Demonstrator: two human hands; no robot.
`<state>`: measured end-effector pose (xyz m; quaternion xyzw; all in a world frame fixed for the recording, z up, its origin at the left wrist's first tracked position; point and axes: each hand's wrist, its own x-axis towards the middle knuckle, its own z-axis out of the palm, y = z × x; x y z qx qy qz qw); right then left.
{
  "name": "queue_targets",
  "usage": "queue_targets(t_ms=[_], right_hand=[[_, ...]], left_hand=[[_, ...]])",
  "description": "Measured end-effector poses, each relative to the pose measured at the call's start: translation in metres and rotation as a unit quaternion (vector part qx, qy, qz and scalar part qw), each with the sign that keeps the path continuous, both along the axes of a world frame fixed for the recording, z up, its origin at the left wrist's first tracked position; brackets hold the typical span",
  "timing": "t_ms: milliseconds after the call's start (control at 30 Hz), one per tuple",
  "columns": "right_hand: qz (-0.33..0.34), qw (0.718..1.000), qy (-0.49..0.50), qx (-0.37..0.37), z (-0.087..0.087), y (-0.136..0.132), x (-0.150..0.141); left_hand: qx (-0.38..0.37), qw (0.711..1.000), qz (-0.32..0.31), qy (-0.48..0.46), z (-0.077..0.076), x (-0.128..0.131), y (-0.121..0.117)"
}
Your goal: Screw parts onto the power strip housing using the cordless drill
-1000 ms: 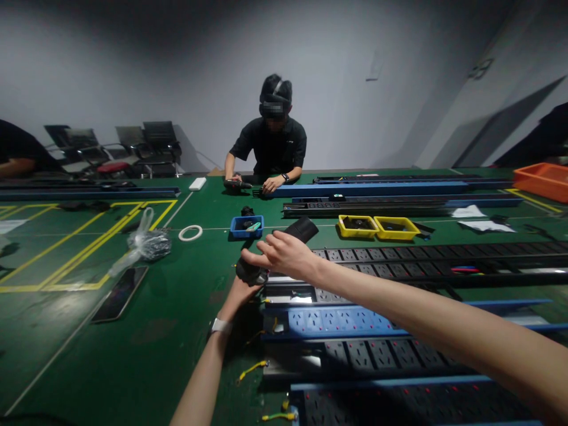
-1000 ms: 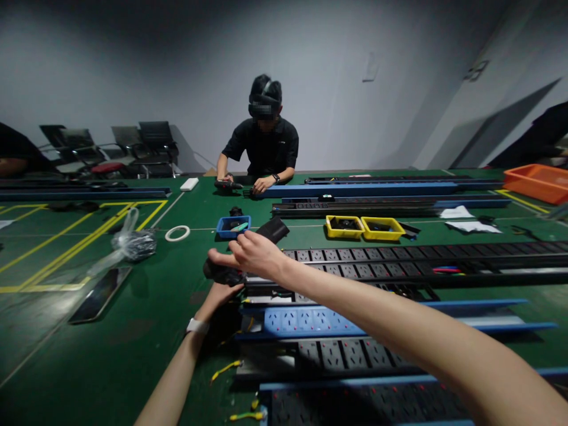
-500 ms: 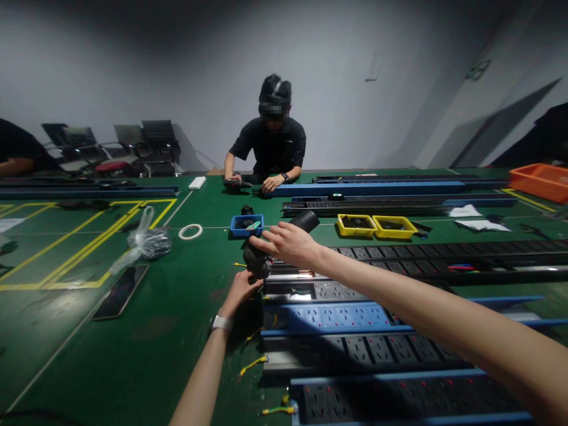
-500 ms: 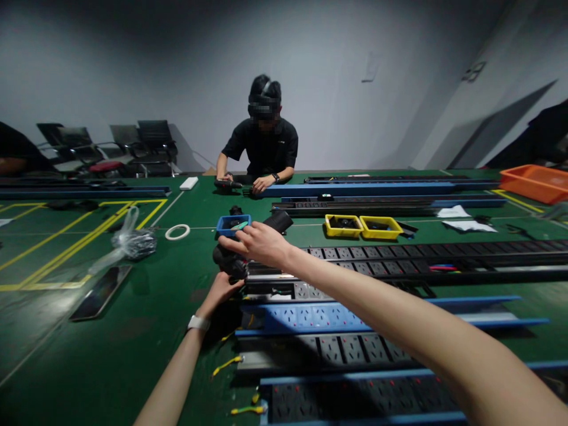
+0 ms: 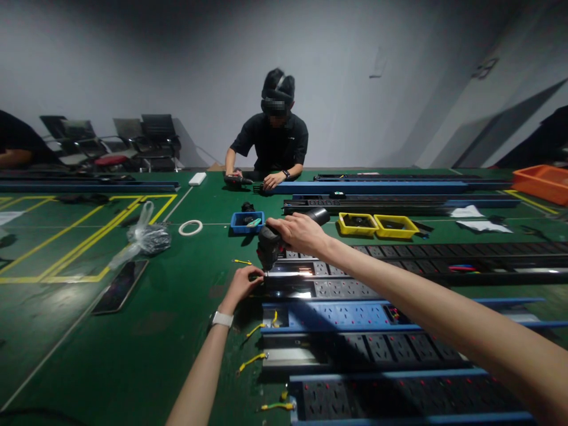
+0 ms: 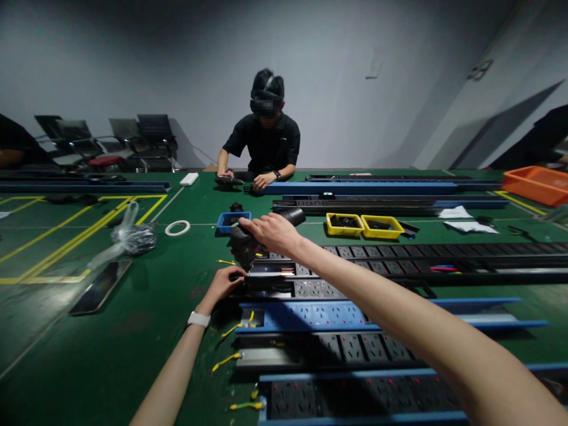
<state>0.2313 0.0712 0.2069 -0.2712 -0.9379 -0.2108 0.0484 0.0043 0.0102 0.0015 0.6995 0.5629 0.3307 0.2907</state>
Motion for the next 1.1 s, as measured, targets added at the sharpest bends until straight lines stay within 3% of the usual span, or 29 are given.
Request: queue_targets(t_ms=[267,1100], right_hand=[[-0.004,1.0,-0.005,-0.028,0.008,0.004,-0.007],[-0.031,0.999,0.003,0.036,0.005,-0.007,-0.012]], left_hand=[[0.004,1.0,-0.007,0.004,-0.004,-0.003,0.002],[-0.005,1.0,-0.002,-0.015,0.001,-0.001,-0.001]])
